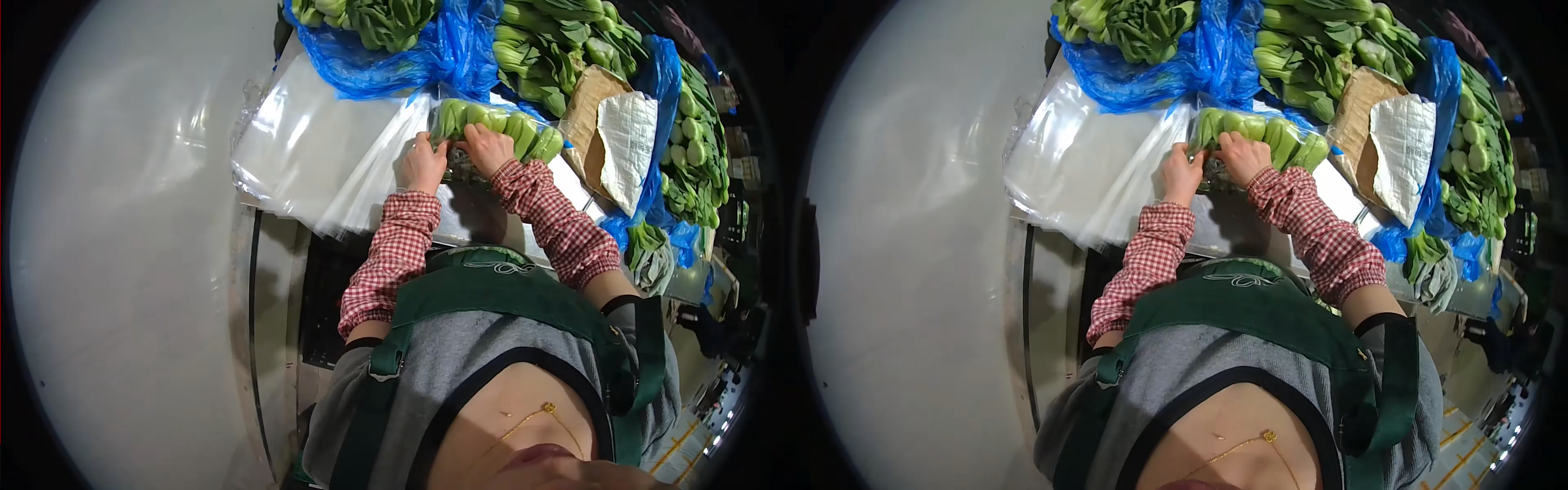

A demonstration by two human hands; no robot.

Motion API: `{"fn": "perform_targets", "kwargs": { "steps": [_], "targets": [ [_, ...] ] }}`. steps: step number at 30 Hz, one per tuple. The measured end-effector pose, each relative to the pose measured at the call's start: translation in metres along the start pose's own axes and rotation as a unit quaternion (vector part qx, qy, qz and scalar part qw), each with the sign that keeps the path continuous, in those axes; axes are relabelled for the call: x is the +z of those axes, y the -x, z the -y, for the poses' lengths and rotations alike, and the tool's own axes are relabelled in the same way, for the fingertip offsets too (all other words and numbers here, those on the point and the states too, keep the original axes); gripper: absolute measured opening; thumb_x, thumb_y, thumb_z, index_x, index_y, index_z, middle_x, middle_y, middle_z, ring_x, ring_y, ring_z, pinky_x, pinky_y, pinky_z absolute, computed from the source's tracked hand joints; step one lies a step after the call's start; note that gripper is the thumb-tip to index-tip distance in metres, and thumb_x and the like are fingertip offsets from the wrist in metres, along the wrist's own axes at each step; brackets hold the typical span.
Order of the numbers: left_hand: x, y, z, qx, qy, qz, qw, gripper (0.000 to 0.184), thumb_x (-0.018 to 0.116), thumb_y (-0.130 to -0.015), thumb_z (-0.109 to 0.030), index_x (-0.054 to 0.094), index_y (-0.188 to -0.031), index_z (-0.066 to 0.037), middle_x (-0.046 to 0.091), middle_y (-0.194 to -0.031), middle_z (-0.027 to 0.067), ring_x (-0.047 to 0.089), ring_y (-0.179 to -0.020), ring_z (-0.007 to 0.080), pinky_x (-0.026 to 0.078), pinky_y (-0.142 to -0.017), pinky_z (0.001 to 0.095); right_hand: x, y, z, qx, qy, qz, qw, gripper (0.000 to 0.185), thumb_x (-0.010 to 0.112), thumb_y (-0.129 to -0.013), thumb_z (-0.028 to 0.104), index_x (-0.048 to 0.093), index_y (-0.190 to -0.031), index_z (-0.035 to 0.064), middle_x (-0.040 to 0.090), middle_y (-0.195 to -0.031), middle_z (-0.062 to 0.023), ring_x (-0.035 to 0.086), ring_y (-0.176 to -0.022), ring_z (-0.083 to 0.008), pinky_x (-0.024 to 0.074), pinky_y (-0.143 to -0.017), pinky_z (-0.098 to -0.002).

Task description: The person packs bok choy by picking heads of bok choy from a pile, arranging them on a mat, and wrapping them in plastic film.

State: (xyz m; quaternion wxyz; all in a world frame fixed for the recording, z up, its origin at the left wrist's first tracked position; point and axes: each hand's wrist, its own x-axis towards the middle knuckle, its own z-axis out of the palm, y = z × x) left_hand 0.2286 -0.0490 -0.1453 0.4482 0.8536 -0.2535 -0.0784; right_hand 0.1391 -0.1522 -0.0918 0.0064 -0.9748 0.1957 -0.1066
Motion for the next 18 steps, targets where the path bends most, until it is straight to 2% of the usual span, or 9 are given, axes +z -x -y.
{"fn": "perform_targets", "kwargs": {
  "steps": [3, 6, 9, 10, 11, 14, 15, 16, 18],
  "targets": [
    [0.000, -0.005, 0.009, 0.007, -0.011, 0.066, 0.998, 0.025, 0.058, -0.078, -0.030, 0.058, -0.079, -0.004, 0.060, -0.068, 0.0164, 0.058, -0.068, 0.0356, 0.044, -0.061, 0.0437, -0.003, 0.013, -0.008, 0.004, 0.007, -0.020, 1.000, 0.023, 0.060, -0.074, 0.027, 0.046, -0.074, 0.0090, 0.050, -0.068, -0.0062, 0.056, -0.061, -0.0252, 0.0425, -0.047, -0.0361],
    [-0.014, -0.020, 0.022, -0.116, -0.007, 0.224, 0.968, 0.020, 0.053, -0.083, -0.025, 0.060, -0.079, -0.006, 0.060, -0.062, 0.0116, 0.059, -0.061, 0.0255, 0.045, -0.060, 0.0372, -0.012, 0.023, -0.011, 0.032, 0.027, -0.036, 0.998, 0.025, 0.061, -0.073, 0.029, 0.046, -0.073, 0.0087, 0.048, -0.067, -0.0056, 0.056, -0.065, -0.0248, 0.0420, -0.047, -0.0338],
    [-0.011, -0.015, 0.023, -0.106, 0.010, 0.178, 0.978, 0.022, 0.053, -0.082, -0.028, 0.058, -0.091, -0.009, 0.060, -0.076, 0.0163, 0.058, -0.073, 0.0311, 0.044, -0.065, 0.0388, -0.027, 0.043, 0.004, -0.023, -0.042, -0.133, 0.990, 0.023, 0.061, -0.072, 0.028, 0.049, -0.075, 0.0082, 0.049, -0.066, -0.0028, 0.055, -0.070, -0.0240, 0.0424, -0.053, -0.0339],
    [-0.012, -0.014, 0.020, -0.103, 0.020, 0.154, 0.982, 0.025, 0.053, -0.082, -0.030, 0.057, -0.097, -0.010, 0.061, -0.083, 0.0187, 0.058, -0.079, 0.0340, 0.044, -0.067, 0.0396, -0.023, 0.055, 0.013, -0.012, -0.042, -0.132, 0.990, 0.023, 0.061, -0.072, 0.028, 0.049, -0.075, 0.0082, 0.049, -0.066, -0.0028, 0.055, -0.070, -0.0240, 0.0424, -0.053, -0.0339],
    [-0.014, -0.014, 0.018, -0.098, 0.015, 0.164, 0.982, 0.025, 0.053, -0.082, -0.030, 0.057, -0.097, -0.010, 0.061, -0.083, 0.0187, 0.058, -0.079, 0.0340, 0.044, -0.067, 0.0396, -0.014, 0.069, 0.024, -0.036, -0.061, -0.094, 0.993, 0.025, 0.060, -0.072, 0.028, 0.051, -0.084, 0.0078, 0.053, -0.078, -0.0032, 0.055, -0.081, -0.0238, 0.0422, -0.063, -0.0359],
    [-0.037, -0.018, -0.009, 0.096, 0.130, 0.014, 0.987, 0.035, 0.050, -0.083, -0.031, 0.048, -0.116, -0.018, 0.046, -0.116, 0.0221, 0.045, -0.108, 0.0339, 0.039, -0.083, 0.0428, -0.009, 0.065, 0.044, -0.034, -0.058, -0.055, 0.996, 0.036, 0.059, -0.074, 0.029, 0.050, -0.102, 0.0086, 0.053, -0.101, -0.0045, 0.049, -0.101, -0.0231, 0.0377, -0.079, -0.0409],
    [-0.037, -0.022, -0.017, 0.099, 0.125, 0.031, 0.987, 0.035, 0.050, -0.083, -0.031, 0.048, -0.116, -0.018, 0.046, -0.116, 0.0221, 0.045, -0.108, 0.0339, 0.039, -0.083, 0.0428, -0.013, 0.060, 0.049, -0.013, -0.040, -0.047, 0.998, 0.042, 0.057, -0.075, 0.030, 0.047, -0.111, 0.0098, 0.049, -0.112, -0.0054, 0.044, -0.110, -0.0227, 0.0335, -0.085, -0.0439],
    [-0.035, -0.023, -0.023, 0.170, 0.022, 0.073, 0.982, 0.040, 0.049, -0.084, -0.031, 0.043, -0.121, -0.017, 0.038, -0.122, 0.0217, 0.037, -0.114, 0.0351, 0.035, -0.087, 0.0455, -0.014, 0.061, 0.050, 0.008, -0.016, -0.041, 0.999, 0.049, 0.056, -0.076, 0.031, 0.044, -0.119, 0.0109, 0.045, -0.123, -0.0064, 0.039, -0.118, -0.0223, 0.0293, -0.092, -0.0469],
    [-0.027, -0.026, -0.033, 0.320, -0.174, 0.147, 0.920, 0.051, 0.047, -0.085, -0.032, 0.031, -0.132, -0.016, 0.021, -0.135, 0.0209, 0.020, -0.125, 0.0375, 0.028, -0.094, 0.0510, -0.004, 0.071, 0.039, 0.035, -0.041, -0.002, 0.999, 0.054, 0.056, -0.076, 0.032, 0.040, -0.124, 0.0125, 0.039, -0.128, -0.0056, 0.034, -0.121, -0.0212, 0.0266, -0.094, -0.0480]
  ]
}}
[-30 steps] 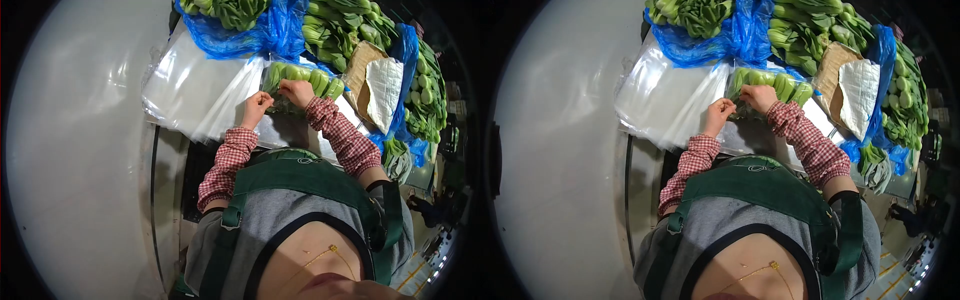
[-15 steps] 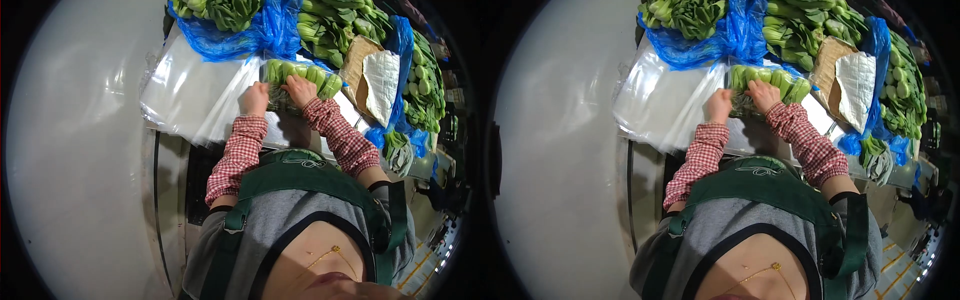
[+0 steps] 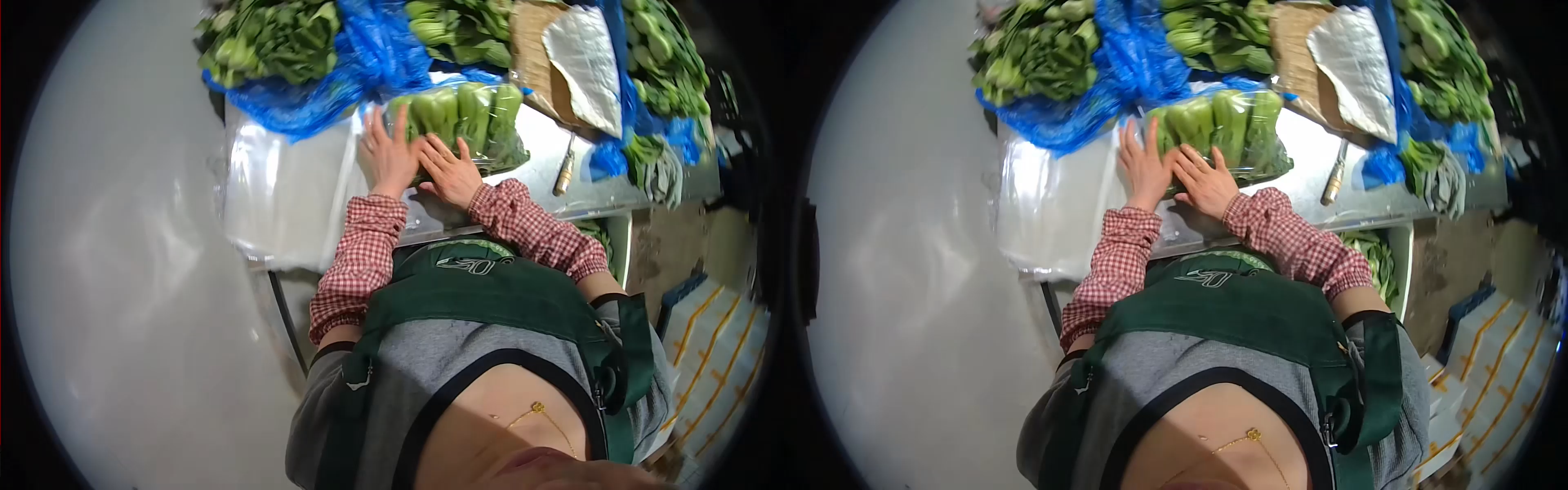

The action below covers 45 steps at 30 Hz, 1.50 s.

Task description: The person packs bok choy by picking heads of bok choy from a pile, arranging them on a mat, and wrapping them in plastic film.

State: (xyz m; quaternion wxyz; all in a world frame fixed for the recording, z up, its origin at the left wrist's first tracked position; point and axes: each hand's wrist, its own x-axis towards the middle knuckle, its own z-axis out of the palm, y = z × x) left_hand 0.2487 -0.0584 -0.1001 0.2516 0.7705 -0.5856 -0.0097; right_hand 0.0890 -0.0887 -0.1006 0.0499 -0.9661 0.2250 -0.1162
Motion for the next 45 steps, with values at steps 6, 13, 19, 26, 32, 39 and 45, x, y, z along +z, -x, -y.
{"fn": "perform_targets", "kwargs": {
  "steps": [6, 13, 19, 26, 32, 39, 45],
  "targets": [
    [0.044, 0.007, 0.022, -0.076, -0.070, 0.102, 0.989, 0.064, 0.048, -0.084, -0.037, 0.016, -0.137, -0.022, 0.011, -0.137, 0.0211, 0.006, -0.127, 0.0425, 0.016, -0.093, 0.0638, -0.025, 0.057, -0.072, 0.271, 0.012, 0.088, 0.959, 0.056, 0.051, -0.081, 0.033, 0.031, -0.132, 0.0204, 0.030, -0.137, -0.0050, 0.030, -0.125, -0.0204, 0.0261, -0.096, -0.0486],
    [0.041, 0.001, 0.034, -0.067, 0.004, 0.079, 0.995, 0.070, 0.050, -0.084, -0.036, 0.012, -0.138, -0.012, 0.014, -0.137, 0.0221, 0.011, -0.127, 0.0425, 0.019, -0.096, 0.0578, -0.017, 0.094, -0.120, 0.491, -0.316, -0.088, 0.807, 0.044, 0.050, -0.084, 0.021, 0.041, -0.126, 0.0097, 0.049, -0.118, -0.0122, 0.049, -0.106, -0.0250, 0.0411, -0.087, -0.0324],
    [0.057, -0.029, 0.042, -0.152, 0.450, 0.063, 0.878, 0.079, 0.061, -0.077, -0.032, 0.015, -0.134, -0.001, 0.035, -0.126, 0.0231, 0.036, -0.115, 0.0361, 0.029, -0.096, 0.0378, 0.042, 0.128, -0.076, 0.436, -0.506, -0.201, 0.716, 0.046, 0.059, -0.081, 0.020, 0.045, -0.118, -0.0025, 0.058, -0.102, -0.0111, 0.053, -0.098, -0.0213, 0.0419, -0.086, -0.0291],
    [0.044, -0.042, 0.022, -0.083, 0.417, 0.077, 0.902, 0.064, 0.065, -0.077, -0.027, 0.034, -0.123, 0.005, 0.043, -0.120, 0.0198, 0.044, -0.108, 0.0293, 0.033, -0.093, 0.0339, 0.010, 0.032, -0.024, 0.357, -0.793, -0.311, 0.384, 0.046, 0.063, -0.077, 0.013, 0.045, -0.118, 0.0044, 0.053, -0.109, -0.0082, 0.050, -0.102, -0.0211, 0.0443, -0.084, -0.0333],
    [0.061, -0.024, 0.002, -0.251, 0.576, 0.073, 0.775, 0.056, 0.058, -0.083, -0.028, 0.029, -0.123, -0.001, 0.047, -0.112, 0.0146, 0.050, -0.096, 0.0229, 0.047, -0.076, 0.0351, 0.012, 0.000, -0.058, 0.485, -0.726, -0.339, 0.352, 0.042, 0.066, -0.072, 0.012, 0.052, -0.107, -0.0064, 0.058, -0.102, -0.0133, 0.057, -0.087, -0.0182, 0.0466, -0.076, -0.0293],
    [-0.003, -0.010, -0.120, -0.337, 0.639, 0.097, 0.685, 0.059, 0.052, -0.085, -0.035, 0.022, -0.127, -0.007, 0.039, -0.120, 0.0155, 0.047, -0.103, 0.0254, 0.045, -0.082, 0.0398, -0.081, 0.048, -0.082, 0.446, -0.678, -0.407, 0.419, 0.046, 0.067, -0.070, 0.007, 0.048, -0.110, -0.0052, 0.058, -0.100, -0.0115, 0.058, -0.086, -0.0179, 0.0467, -0.076, -0.0306],
    [-0.006, -0.025, -0.253, -0.105, 0.768, 0.234, 0.587, 0.058, 0.053, -0.085, -0.029, 0.021, -0.129, -0.011, 0.040, -0.117, 0.0134, 0.049, -0.096, 0.0196, 0.044, -0.074, 0.0328, -0.235, 0.179, -0.167, 0.340, -0.747, -0.504, 0.269, 0.030, 0.061, -0.076, 0.006, 0.051, -0.103, -0.0008, 0.058, -0.094, -0.0112, 0.060, -0.079, -0.0209, 0.0517, -0.070, -0.0374]
  ]
}}
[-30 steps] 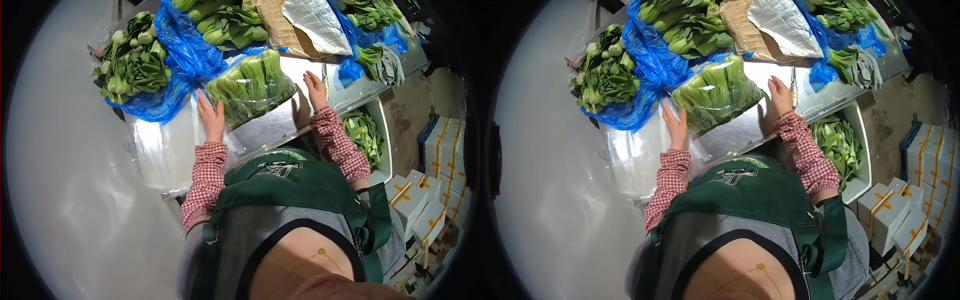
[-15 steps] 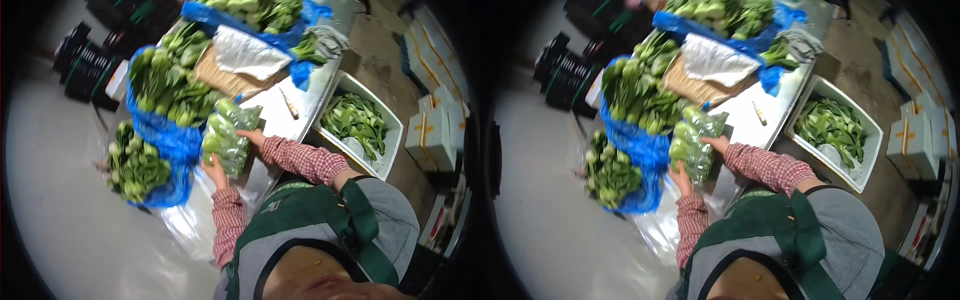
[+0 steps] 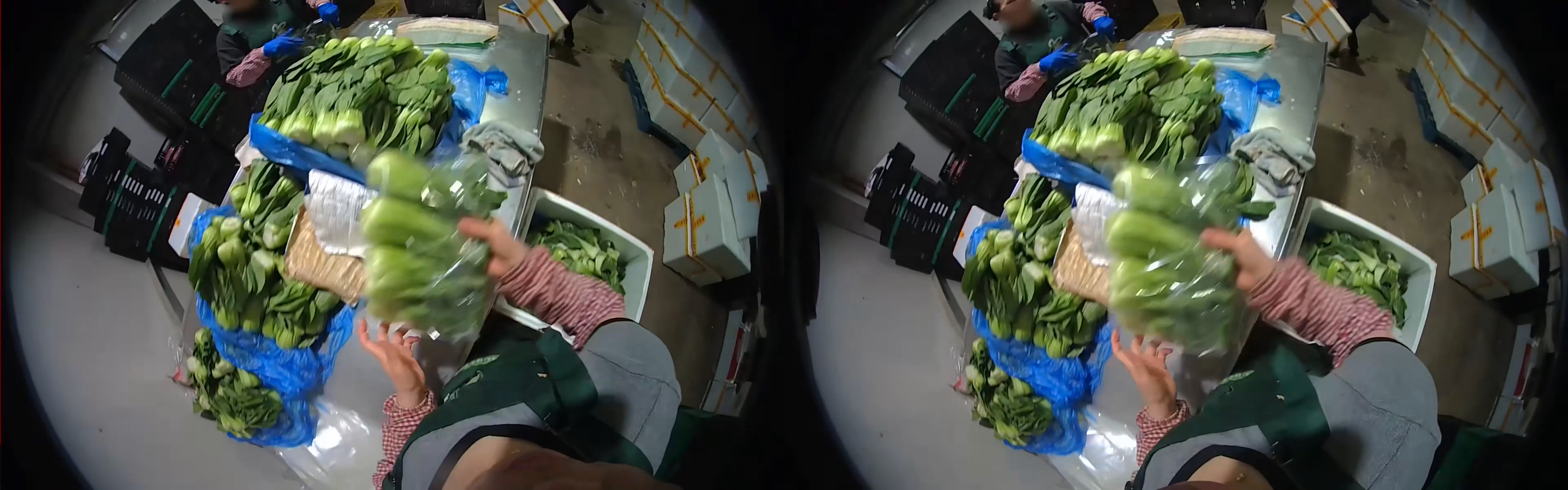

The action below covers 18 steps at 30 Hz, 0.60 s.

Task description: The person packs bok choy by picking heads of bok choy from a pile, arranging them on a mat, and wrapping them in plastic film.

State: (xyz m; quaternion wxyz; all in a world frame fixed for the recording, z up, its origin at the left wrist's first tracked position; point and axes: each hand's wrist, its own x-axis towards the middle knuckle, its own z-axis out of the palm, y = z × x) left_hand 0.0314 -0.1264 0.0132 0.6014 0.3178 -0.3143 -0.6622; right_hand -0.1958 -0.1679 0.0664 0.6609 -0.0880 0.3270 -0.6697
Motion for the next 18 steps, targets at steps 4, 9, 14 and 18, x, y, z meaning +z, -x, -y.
{"fn": "perform_targets", "kwargs": {
  "steps": [4, 9, 14, 18],
  "targets": [
    [-0.006, -0.033, 0.060, -0.088, -0.292, 0.008, 0.952, 0.052, 0.056, -0.083, -0.018, 0.028, -0.126, -0.009, 0.045, -0.105, 0.0095, 0.050, -0.085, 0.0145, 0.042, -0.068, 0.0258, -0.063, -0.061, 0.169, -0.075, 0.052, -0.025, 0.995, 0.022, 0.058, -0.079, 0.010, 0.053, -0.098, -0.0009, 0.061, -0.083, -0.0115, 0.062, -0.067, -0.0219, 0.0538, -0.060, -0.0344],
    [-0.041, -0.051, 0.122, -0.071, -0.418, -0.053, 0.904, 0.045, 0.059, -0.081, -0.014, 0.036, -0.118, -0.001, 0.048, -0.090, 0.0064, 0.049, -0.077, 0.0130, 0.041, -0.063, 0.0254, -0.116, -0.177, 0.364, -0.218, 0.301, -0.140, 0.918, 0.027, 0.064, -0.073, 0.004, 0.055, -0.095, -0.0086, 0.061, -0.084, -0.0138, 0.062, -0.069, -0.0216, 0.0521, -0.060, -0.0342],
    [-0.058, -0.059, 0.148, -0.155, -0.494, -0.052, 0.854, 0.054, 0.067, -0.073, -0.019, 0.038, -0.113, 0.004, 0.044, -0.083, 0.0063, 0.046, -0.065, 0.0120, 0.042, -0.059, 0.0250, -0.154, -0.309, 0.434, -0.210, 0.705, -0.274, 0.620, 0.033, 0.066, -0.074, 0.018, 0.056, -0.099, -0.0006, 0.062, -0.087, -0.0127, 0.060, -0.078, -0.0256, 0.0478, -0.072, -0.0350],
    [-0.043, -0.065, 0.154, -0.195, -0.494, -0.079, 0.844, 0.054, 0.069, -0.072, -0.023, 0.041, -0.109, 0.004, 0.047, -0.077, 0.0051, 0.047, -0.061, 0.0115, 0.042, -0.056, 0.0257, -0.185, -0.372, 0.399, -0.197, 0.775, -0.345, 0.492, 0.049, 0.065, -0.075, 0.027, 0.048, -0.116, 0.0063, 0.058, -0.101, -0.0125, 0.055, -0.094, -0.0296, 0.0416, -0.084, -0.0440]
  ]
}}
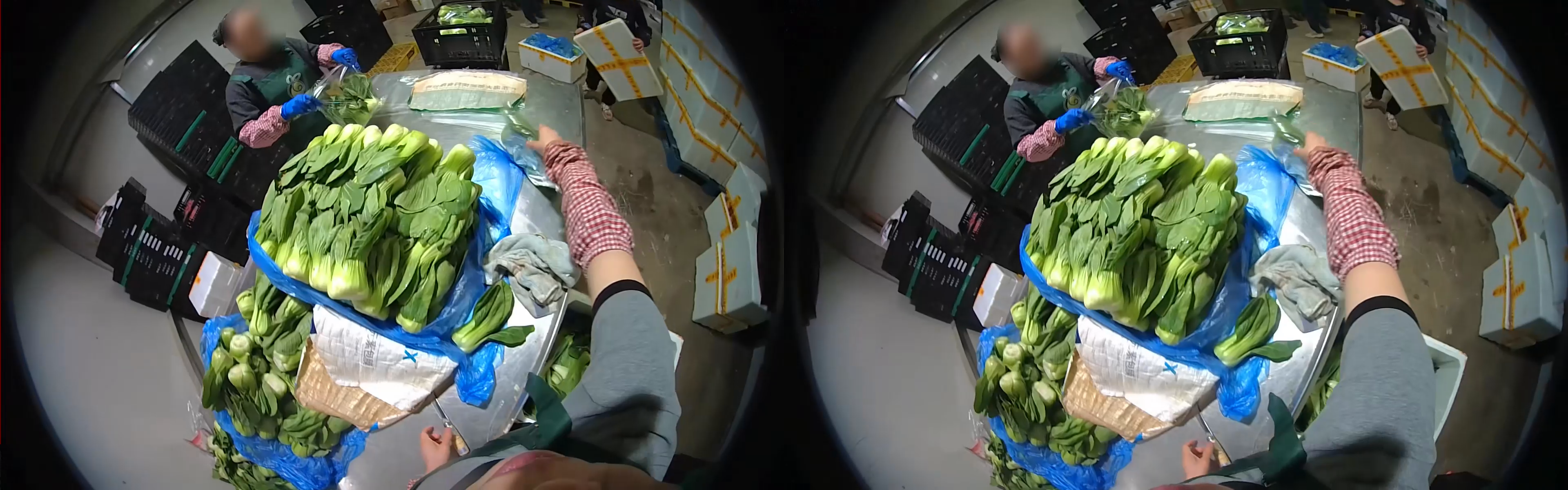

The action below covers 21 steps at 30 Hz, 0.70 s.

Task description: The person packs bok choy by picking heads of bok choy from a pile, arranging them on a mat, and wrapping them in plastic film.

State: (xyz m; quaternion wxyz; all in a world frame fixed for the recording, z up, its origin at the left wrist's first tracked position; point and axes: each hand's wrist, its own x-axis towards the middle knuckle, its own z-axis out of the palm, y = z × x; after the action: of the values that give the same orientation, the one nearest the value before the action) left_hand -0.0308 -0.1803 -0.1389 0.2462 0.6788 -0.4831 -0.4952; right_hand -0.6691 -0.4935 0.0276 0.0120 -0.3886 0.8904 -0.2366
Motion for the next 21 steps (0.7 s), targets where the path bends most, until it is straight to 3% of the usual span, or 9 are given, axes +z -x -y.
{"fn": "perform_targets", "kwargs": {
  "steps": [3, 8, 10, 12, 14, 16, 18, 19, 21],
  "targets": [
    [0.004, 0.000, 0.001, -0.011, -0.090, 0.013, 0.996, 0.051, 0.070, -0.069, -0.029, 0.046, -0.105, 0.000, 0.053, -0.071, 0.0053, 0.051, -0.060, 0.0140, 0.043, -0.055, 0.0283, 0.011, 0.026, 0.028, 0.122, 0.155, -0.011, 0.980, 0.062, 0.063, -0.075, 0.033, 0.034, -0.127, 0.0129, 0.046, -0.120, -0.0127, 0.046, -0.108, -0.0315, 0.0332, -0.089, -0.0547],
    [0.010, 0.008, -0.038, -0.034, -0.259, 0.024, 0.965, 0.045, 0.069, -0.067, -0.035, 0.052, -0.096, -0.005, 0.059, -0.068, 0.0077, 0.058, -0.064, 0.0220, 0.045, -0.058, 0.0341, 0.001, 0.026, 0.023, 0.079, 0.159, -0.017, 0.984, 0.066, 0.062, -0.076, 0.033, 0.027, -0.130, 0.0157, 0.035, -0.129, -0.0130, 0.042, -0.113, -0.0307, 0.0264, -0.089, -0.0630],
    [0.012, 0.003, -0.025, 0.000, -0.323, 0.015, 0.946, 0.037, 0.065, -0.069, -0.036, 0.052, -0.088, -0.007, 0.060, -0.072, 0.0123, 0.059, -0.069, 0.0315, 0.046, -0.059, 0.0400, 0.003, 0.034, 0.028, -0.010, 0.158, -0.070, 0.985, 0.066, 0.062, -0.076, 0.031, 0.027, -0.130, 0.0157, 0.031, -0.131, -0.0130, 0.042, -0.113, -0.0305, 0.0311, -0.091, -0.0558],
    [0.011, 0.010, -0.047, 0.013, -0.324, 0.016, 0.946, 0.031, 0.061, -0.071, -0.034, 0.051, -0.082, -0.006, 0.059, -0.070, 0.0154, 0.058, -0.068, 0.0357, 0.045, -0.059, 0.0435, 0.017, 0.043, 0.026, -0.086, 0.064, -0.111, 0.988, 0.062, 0.064, -0.074, 0.028, 0.035, -0.127, 0.0132, 0.039, -0.125, -0.0144, 0.044, -0.110, -0.0301, 0.0356, -0.092, -0.0462],
    [0.007, 0.009, -0.050, 0.029, -0.282, 0.036, 0.958, 0.026, 0.056, -0.075, -0.029, 0.050, -0.079, -0.005, 0.058, -0.070, 0.0190, 0.057, -0.067, 0.0377, 0.044, -0.058, 0.0473, 0.034, 0.055, 0.013, -0.287, -0.080, -0.190, 0.935, 0.052, 0.063, -0.076, 0.025, 0.044, -0.121, 0.0083, 0.047, -0.119, -0.0151, 0.048, -0.108, -0.0276, 0.0397, -0.089, -0.0362],
    [0.001, 0.011, -0.054, 0.028, -0.256, 0.021, 0.966, 0.024, 0.056, -0.075, -0.026, 0.053, -0.075, -0.003, 0.058, -0.068, 0.0189, 0.057, -0.068, 0.0366, 0.045, -0.059, 0.0437, 0.001, 0.135, 0.056, -0.283, -0.205, -0.103, 0.931, 0.042, 0.059, -0.079, 0.022, 0.050, -0.115, 0.0028, 0.053, -0.112, -0.0172, 0.052, -0.102, -0.0277, 0.0416, -0.086, -0.0340],
    [-0.004, 0.012, -0.029, 0.037, -0.231, -0.010, 0.972, 0.023, 0.059, -0.073, -0.024, 0.054, -0.079, -0.003, 0.058, -0.067, 0.0172, 0.057, -0.067, 0.0351, 0.045, -0.059, 0.0422, -0.010, 0.201, 0.081, -0.330, -0.326, -0.042, 0.885, 0.038, 0.058, -0.080, 0.012, 0.050, -0.115, 0.0000, 0.055, -0.110, -0.0148, 0.055, -0.097, -0.0229, 0.0434, -0.082, -0.0304],
    [-0.007, 0.010, -0.015, 0.075, -0.214, -0.028, 0.974, 0.023, 0.061, -0.072, -0.023, 0.054, -0.080, -0.003, 0.058, -0.067, 0.0157, 0.058, -0.065, 0.0332, 0.045, -0.059, 0.0407, -0.019, 0.235, 0.093, -0.361, -0.317, -0.032, 0.876, 0.034, 0.058, -0.080, 0.008, 0.051, -0.112, -0.0002, 0.056, -0.107, -0.0133, 0.056, -0.094, -0.0205, 0.0441, -0.079, -0.0292],
    [-0.017, 0.016, -0.011, 0.034, -0.174, -0.021, 0.984, 0.023, 0.063, -0.070, -0.022, 0.054, -0.081, -0.003, 0.059, -0.066, 0.0134, 0.059, -0.063, 0.0294, 0.046, -0.058, 0.0385, -0.034, 0.308, 0.106, -0.389, -0.305, 0.009, 0.869, 0.028, 0.057, -0.079, 0.002, 0.054, -0.107, -0.0007, 0.059, -0.100, -0.0107, 0.058, -0.086, -0.0167, 0.0451, -0.073, -0.0268]
  ]
}}
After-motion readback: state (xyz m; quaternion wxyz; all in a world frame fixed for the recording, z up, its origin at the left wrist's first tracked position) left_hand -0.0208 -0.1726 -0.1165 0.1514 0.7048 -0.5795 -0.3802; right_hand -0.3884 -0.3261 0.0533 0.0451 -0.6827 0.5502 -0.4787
